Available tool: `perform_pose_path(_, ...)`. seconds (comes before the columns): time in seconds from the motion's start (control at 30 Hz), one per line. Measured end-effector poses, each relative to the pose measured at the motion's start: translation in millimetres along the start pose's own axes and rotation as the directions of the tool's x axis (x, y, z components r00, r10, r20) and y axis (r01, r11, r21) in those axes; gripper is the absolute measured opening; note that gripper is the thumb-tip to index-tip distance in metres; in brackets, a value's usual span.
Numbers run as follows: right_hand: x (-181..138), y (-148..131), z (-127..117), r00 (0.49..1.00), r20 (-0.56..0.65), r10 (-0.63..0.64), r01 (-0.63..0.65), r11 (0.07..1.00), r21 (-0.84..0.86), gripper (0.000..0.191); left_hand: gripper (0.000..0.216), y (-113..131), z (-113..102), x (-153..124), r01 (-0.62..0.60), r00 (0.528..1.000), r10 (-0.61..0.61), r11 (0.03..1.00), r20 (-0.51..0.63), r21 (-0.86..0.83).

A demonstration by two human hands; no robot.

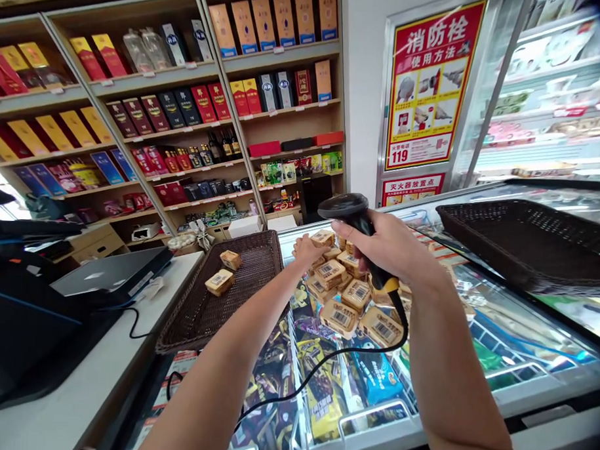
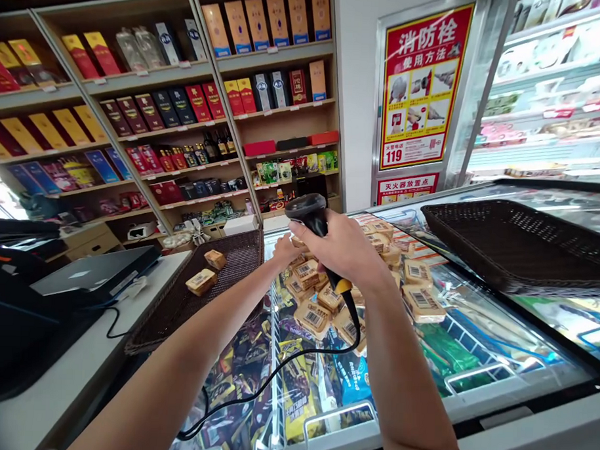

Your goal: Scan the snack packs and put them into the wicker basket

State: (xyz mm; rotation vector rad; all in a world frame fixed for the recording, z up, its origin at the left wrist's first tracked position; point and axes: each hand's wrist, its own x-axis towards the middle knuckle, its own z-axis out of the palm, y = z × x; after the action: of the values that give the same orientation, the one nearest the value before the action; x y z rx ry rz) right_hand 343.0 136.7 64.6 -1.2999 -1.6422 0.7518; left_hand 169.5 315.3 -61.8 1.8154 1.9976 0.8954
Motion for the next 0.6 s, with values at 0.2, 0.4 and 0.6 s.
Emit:
perform_pose_path(0.2,-1.0,-0.6,-1.7,1.000,0.006,0.004,-0.003,1.000,-0.019,0.041,0.049,-3.6,-1.1,8.0,-0.118,0.992,0.109,0.979,-0.061,-0.164)
perform_pose_path(0.4,8.9,3.8,13.1,0.993,0.117,0.028,-0.046,0.987,0.153,0.046,0.056,-46.3,-43.7,-14.8,-0.300,0.947,0.219,0.861,-0.234,-0.411)
perform_pose_path(0.6,12.0,0.5,51.8,0.932,0.362,-0.002,-0.083,0.972,0.219,0.049,0.054,-87.7,-94.3,-50.1,-0.360,0.924,0.228,0.790,-0.308,-0.497)
